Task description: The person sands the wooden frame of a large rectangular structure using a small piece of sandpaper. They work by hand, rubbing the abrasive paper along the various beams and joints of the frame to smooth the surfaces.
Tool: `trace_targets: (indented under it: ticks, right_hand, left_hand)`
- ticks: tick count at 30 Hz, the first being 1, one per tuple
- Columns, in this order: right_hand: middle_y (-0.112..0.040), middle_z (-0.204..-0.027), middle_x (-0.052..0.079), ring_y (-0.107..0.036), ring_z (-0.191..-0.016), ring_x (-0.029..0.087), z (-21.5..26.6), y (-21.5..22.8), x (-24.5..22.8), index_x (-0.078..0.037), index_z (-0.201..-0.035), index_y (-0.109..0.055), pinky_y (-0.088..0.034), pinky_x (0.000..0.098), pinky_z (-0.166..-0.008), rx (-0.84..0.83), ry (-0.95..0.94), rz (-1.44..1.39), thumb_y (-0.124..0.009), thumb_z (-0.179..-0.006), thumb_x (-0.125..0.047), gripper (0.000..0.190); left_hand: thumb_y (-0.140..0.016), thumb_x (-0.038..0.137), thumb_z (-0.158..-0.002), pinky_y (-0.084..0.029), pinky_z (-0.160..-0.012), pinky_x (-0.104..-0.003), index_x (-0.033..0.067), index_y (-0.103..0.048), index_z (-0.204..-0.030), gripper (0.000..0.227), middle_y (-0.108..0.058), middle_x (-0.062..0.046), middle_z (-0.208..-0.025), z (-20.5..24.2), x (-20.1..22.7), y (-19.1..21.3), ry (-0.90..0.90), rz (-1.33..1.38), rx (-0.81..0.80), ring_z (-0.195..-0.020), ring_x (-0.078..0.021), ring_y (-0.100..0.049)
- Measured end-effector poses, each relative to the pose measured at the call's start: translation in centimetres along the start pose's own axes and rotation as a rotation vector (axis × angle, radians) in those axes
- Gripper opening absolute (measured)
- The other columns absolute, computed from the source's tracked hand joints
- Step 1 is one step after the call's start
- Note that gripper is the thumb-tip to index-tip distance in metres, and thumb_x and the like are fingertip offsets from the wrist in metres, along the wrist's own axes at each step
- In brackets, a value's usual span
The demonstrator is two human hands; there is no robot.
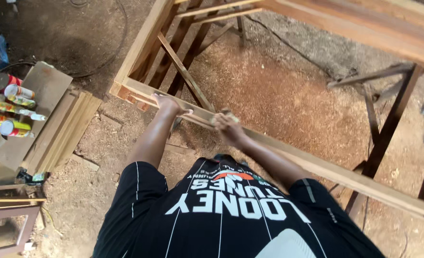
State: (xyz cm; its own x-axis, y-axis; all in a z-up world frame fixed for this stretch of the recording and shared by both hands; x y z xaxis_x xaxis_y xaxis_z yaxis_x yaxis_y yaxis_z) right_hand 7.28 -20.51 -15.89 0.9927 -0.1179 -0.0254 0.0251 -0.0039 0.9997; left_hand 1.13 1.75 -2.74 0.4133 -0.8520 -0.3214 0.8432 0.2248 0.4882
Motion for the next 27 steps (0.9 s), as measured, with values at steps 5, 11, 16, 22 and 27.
trace_targets:
  ticks: [5, 11, 16, 22, 27]
  right_hand:
    - [-0.059, -0.136, 0.023, -0.054, -0.13, 0.032, 2.4, 2.4, 0.8, 0.005, -0.126, -0.058, -0.042, 0.0438, -0.111, 0.092, -0.017, -0.091, -0.051, -0.089, -0.011, 0.041]
    - [-0.06, -0.137, 0.023, -0.056, -0.132, 0.032, -2.7, 0.8, -0.8, 0.005, -0.132, -0.058, -0.045, 0.043, -0.115, 0.202, -0.127, -0.21, -0.052, -0.103, -0.012, 0.034]
    - [-0.061, -0.136, 0.018, -0.056, -0.13, 0.031, 3.4, -1.0, 0.5, -0.002, -0.129, -0.059, -0.046, 0.0471, -0.107, 0.148, -0.034, -0.089, -0.052, -0.096, -0.016, 0.036]
    - [-0.059, -0.14, 0.019, -0.055, -0.133, 0.03, 4.9, -2.9, 1.4, -0.001, -0.132, -0.059, -0.047, 0.0432, -0.115, 0.119, -0.124, -0.043, -0.053, -0.105, -0.015, 0.03]
    - [-0.061, -0.138, 0.021, -0.057, -0.132, 0.031, 0.2, -2.3, 0.1, 0.003, -0.131, -0.061, -0.046, 0.0408, -0.113, 0.202, -0.143, -0.147, -0.052, -0.1, -0.008, 0.034]
  left_hand:
    - [-0.027, 0.093, -0.082, -0.008, -0.125, -0.054, 0.0136, -0.021, -0.16, 0.112, -0.028, -0.012, -0.164, -1.7, -0.5, -0.8, -0.03, -0.021, -0.004, -0.152, -0.0325, -0.023]
    - [-0.025, 0.092, -0.083, -0.012, -0.125, -0.056, 0.0155, -0.026, -0.16, 0.109, -0.027, -0.013, -0.166, -1.3, -0.5, -0.5, -0.037, -0.058, 0.013, -0.153, -0.0341, -0.024]
    - [-0.027, 0.093, -0.085, -0.011, -0.124, -0.054, 0.0121, -0.022, -0.161, 0.112, -0.024, -0.016, -0.166, -1.9, -0.8, -1.3, -0.048, -0.064, 0.022, -0.154, -0.0354, -0.021]
    - [-0.029, 0.093, -0.086, -0.012, -0.126, -0.052, 0.0086, -0.021, -0.16, 0.113, -0.023, -0.018, -0.167, -2.2, -0.8, -1.9, -0.046, 0.017, 0.023, -0.155, -0.0361, -0.021]
    - [-0.03, 0.093, -0.088, -0.013, -0.127, -0.051, 0.0057, -0.021, -0.16, 0.114, -0.023, -0.02, -0.168, -1.9, -1.0, -2.3, 0.063, 0.596, -0.029, -0.156, -0.0366, -0.021]
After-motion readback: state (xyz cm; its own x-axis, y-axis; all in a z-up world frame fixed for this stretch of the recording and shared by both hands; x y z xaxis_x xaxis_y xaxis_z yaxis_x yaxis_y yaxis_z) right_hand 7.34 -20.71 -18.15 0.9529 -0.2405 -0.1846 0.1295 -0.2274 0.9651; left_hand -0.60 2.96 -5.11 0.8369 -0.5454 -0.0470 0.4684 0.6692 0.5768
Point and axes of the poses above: each hand's wrist, its own z-axis away from the middle knuckle, its own y-axis out of the back of the hand, x = y × z, the point moved 3 cm from there along -z, towards the middle knuckle
